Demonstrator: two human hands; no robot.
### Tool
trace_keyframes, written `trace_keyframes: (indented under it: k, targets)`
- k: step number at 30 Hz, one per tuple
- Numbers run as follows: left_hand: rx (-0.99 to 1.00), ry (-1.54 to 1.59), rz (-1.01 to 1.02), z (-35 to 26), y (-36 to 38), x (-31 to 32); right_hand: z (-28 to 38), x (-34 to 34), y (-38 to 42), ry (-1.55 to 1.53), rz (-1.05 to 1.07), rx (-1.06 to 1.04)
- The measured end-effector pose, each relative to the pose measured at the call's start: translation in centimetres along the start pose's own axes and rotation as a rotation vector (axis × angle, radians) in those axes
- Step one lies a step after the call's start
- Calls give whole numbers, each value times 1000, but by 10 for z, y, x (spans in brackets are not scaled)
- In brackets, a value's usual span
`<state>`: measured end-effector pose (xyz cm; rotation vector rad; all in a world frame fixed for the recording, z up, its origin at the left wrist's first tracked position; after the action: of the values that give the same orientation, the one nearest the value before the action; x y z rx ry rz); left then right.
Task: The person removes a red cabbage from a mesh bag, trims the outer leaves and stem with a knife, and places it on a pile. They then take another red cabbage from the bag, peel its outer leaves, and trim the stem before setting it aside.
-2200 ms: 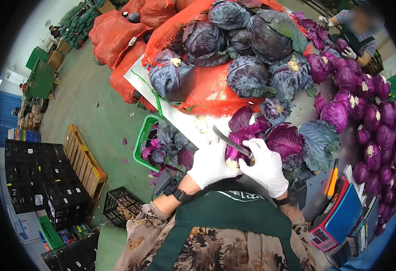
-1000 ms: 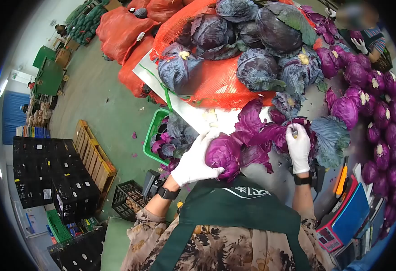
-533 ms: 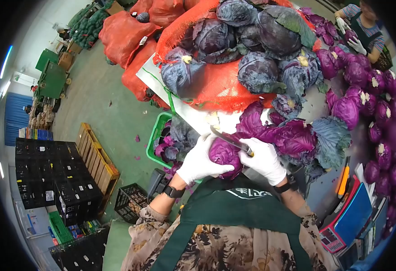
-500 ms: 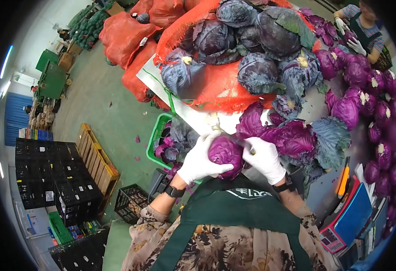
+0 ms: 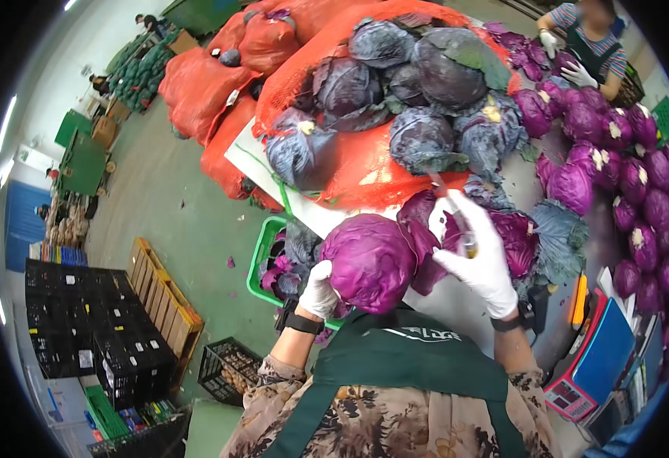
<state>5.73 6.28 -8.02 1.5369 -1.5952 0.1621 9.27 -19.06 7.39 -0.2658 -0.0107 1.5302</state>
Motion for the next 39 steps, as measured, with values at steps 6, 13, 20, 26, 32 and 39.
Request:
trace_keyframes:
  k: [6,13,20,26,32,39]
  targets:
    - [127,-129,1,-7,-6,43,-29,16,1,-64,246,135]
    - [137,111,-100,-11,-15,15,-34,-93,3,600,-368,-23]
    - [32,34,48,-10,-5,22,-2,27,12,60,126,80]
    - [-16,15,21,-2,4,-4,-30,29,17,30,86,104]
    - [58,156,106,-3,-3,14,-56,-27,12,264,-178,127]
    - [105,163,-58,-10,0,50,-27,-26,19,417,-179,-128]
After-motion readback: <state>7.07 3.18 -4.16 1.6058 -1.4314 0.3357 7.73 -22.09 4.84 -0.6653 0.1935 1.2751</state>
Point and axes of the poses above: each hand's wrist, its own y-axis away from the middle knuckle, its own x-axis out of the palm, z = x × y, the point moved 9 cm from there along -y, towards the middle knuckle, and after that the axes turned 6 degrees about -z, right-handed, at the moved point
